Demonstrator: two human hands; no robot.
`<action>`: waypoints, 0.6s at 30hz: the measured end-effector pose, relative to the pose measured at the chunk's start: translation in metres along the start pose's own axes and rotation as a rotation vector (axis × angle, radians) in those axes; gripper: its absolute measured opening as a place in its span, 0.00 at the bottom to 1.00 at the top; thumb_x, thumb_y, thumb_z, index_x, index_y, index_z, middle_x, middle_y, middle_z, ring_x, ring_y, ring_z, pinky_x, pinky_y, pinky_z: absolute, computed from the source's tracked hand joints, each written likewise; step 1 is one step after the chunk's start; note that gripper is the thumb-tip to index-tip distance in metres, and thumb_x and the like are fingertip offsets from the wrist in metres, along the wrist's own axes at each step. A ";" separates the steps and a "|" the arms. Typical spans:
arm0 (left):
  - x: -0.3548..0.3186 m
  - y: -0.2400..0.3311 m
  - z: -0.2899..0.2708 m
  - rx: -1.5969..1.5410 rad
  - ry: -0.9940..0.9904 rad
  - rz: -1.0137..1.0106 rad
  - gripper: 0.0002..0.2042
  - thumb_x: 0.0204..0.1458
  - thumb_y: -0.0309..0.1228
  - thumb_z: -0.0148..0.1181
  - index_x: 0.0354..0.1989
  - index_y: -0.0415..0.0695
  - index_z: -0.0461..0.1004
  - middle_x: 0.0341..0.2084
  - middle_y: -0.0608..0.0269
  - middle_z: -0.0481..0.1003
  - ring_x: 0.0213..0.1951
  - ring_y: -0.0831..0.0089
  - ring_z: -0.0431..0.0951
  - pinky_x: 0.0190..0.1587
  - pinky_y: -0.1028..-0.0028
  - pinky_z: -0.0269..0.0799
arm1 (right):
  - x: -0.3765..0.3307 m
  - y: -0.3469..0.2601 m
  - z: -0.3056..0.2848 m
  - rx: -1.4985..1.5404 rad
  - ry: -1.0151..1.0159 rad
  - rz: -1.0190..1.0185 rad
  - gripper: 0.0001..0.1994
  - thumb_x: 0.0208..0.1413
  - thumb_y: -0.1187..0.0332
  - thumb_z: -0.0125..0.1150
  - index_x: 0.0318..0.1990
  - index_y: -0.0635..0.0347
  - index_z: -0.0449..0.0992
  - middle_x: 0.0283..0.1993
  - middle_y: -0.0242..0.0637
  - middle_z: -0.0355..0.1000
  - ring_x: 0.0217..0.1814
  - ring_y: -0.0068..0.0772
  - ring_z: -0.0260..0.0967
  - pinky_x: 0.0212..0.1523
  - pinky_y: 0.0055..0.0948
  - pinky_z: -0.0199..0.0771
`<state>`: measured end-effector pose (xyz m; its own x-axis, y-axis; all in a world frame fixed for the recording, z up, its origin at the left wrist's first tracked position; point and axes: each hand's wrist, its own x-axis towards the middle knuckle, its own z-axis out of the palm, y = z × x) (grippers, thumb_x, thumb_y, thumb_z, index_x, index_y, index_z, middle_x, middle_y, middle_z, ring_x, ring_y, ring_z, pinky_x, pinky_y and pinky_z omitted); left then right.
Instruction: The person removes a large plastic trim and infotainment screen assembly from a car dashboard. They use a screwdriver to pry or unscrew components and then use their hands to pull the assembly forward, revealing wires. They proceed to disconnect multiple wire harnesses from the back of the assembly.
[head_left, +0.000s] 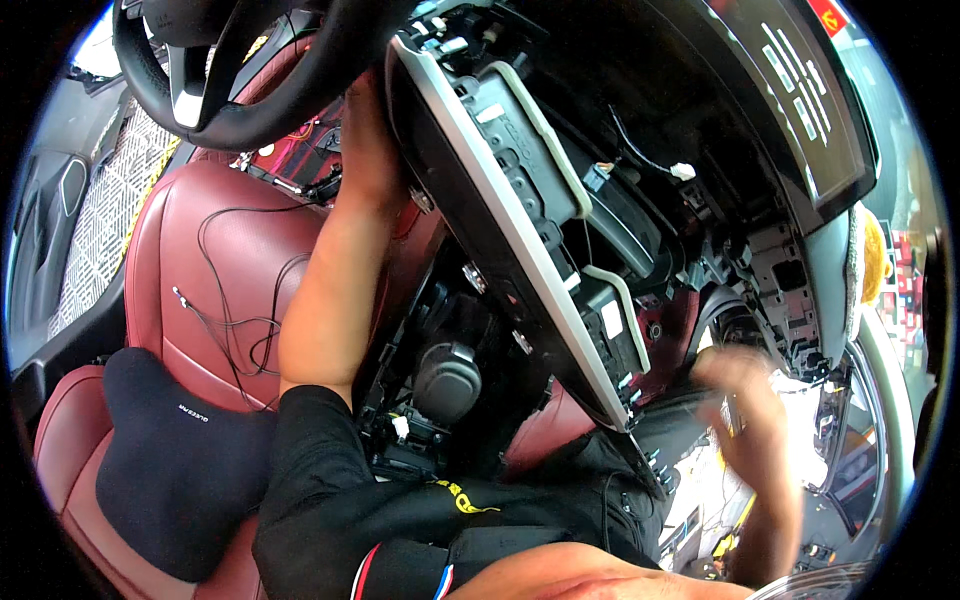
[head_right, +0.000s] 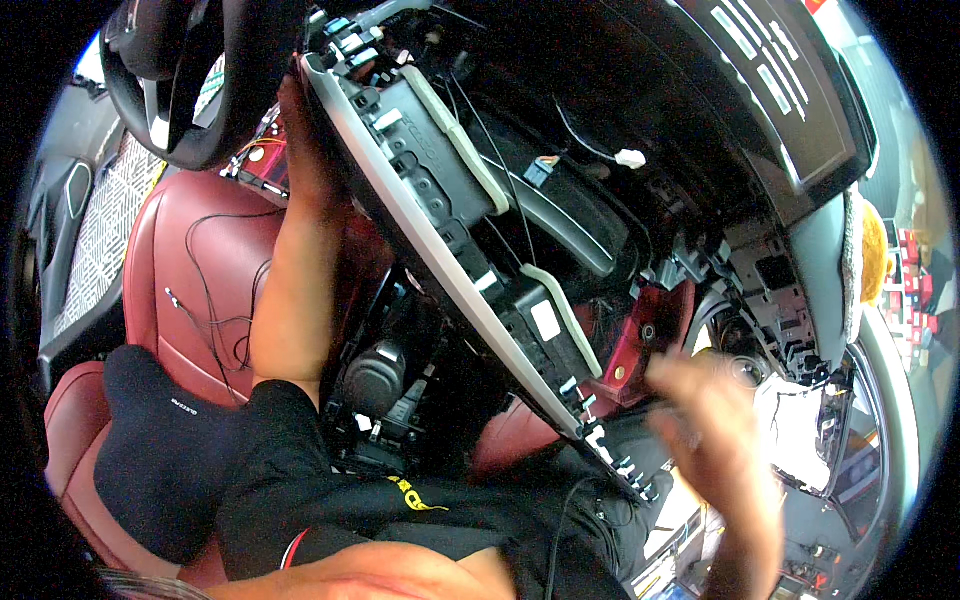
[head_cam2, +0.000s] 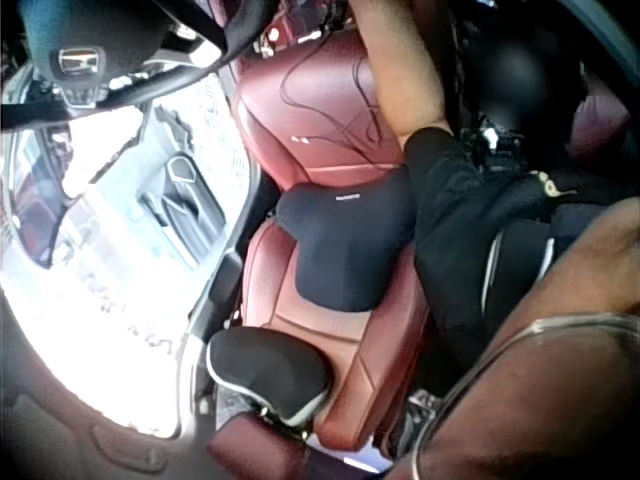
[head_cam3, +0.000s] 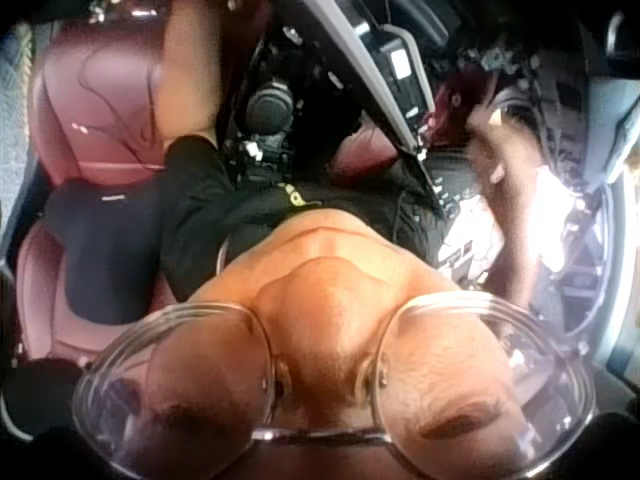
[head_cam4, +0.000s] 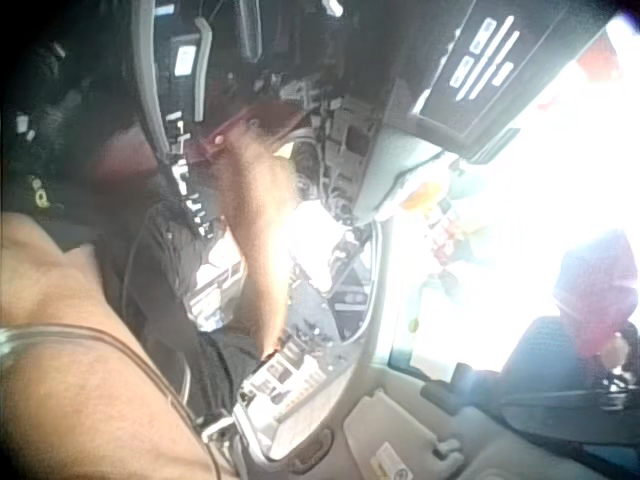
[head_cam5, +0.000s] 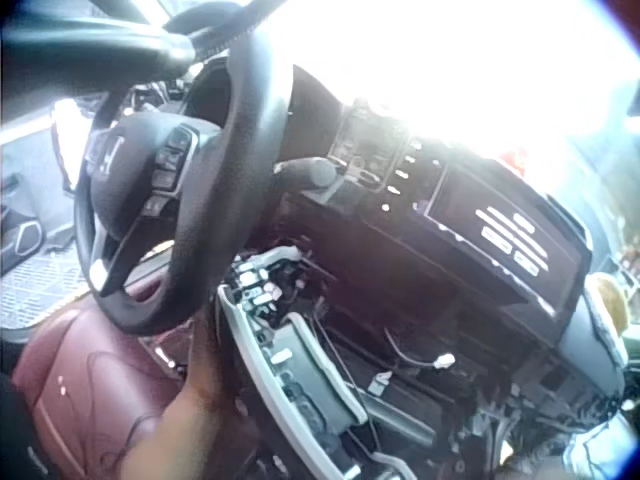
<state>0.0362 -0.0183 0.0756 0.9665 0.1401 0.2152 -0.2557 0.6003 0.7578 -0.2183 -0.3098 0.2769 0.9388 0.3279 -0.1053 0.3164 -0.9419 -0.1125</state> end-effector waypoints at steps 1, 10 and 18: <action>0.002 0.008 -0.003 0.020 0.014 0.037 0.33 0.65 0.64 0.42 0.63 0.47 0.69 0.49 0.59 0.78 0.49 0.67 0.78 0.53 0.65 0.75 | 0.052 0.003 -0.012 -0.102 0.164 -0.199 0.21 0.48 0.80 0.67 0.52 0.61 0.78 0.52 0.44 0.78 0.55 0.51 0.76 0.56 0.43 0.75; -0.001 -0.011 -0.015 -0.005 -0.025 -0.044 0.31 0.68 0.60 0.40 0.66 0.46 0.65 0.52 0.60 0.75 0.53 0.70 0.76 0.57 0.64 0.74 | 0.336 -0.066 0.010 -0.420 0.199 -0.443 0.17 0.62 0.72 0.56 0.57 0.62 0.73 0.53 0.47 0.77 0.52 0.47 0.78 0.51 0.39 0.79; -0.003 -0.020 -0.044 0.282 -0.031 -0.008 0.34 0.66 0.64 0.42 0.58 0.43 0.71 0.45 0.60 0.77 0.46 0.71 0.77 0.50 0.69 0.73 | 0.377 -0.077 -0.009 0.039 -0.252 -0.634 0.24 0.52 0.82 0.58 0.58 0.58 0.77 0.54 0.53 0.78 0.55 0.49 0.76 0.55 0.44 0.76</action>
<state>0.0397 0.0044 0.0327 0.9685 0.1094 0.2236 -0.2483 0.3582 0.9000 0.1125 -0.1142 0.2552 0.5121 0.8264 -0.2340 0.7850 -0.5609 -0.2631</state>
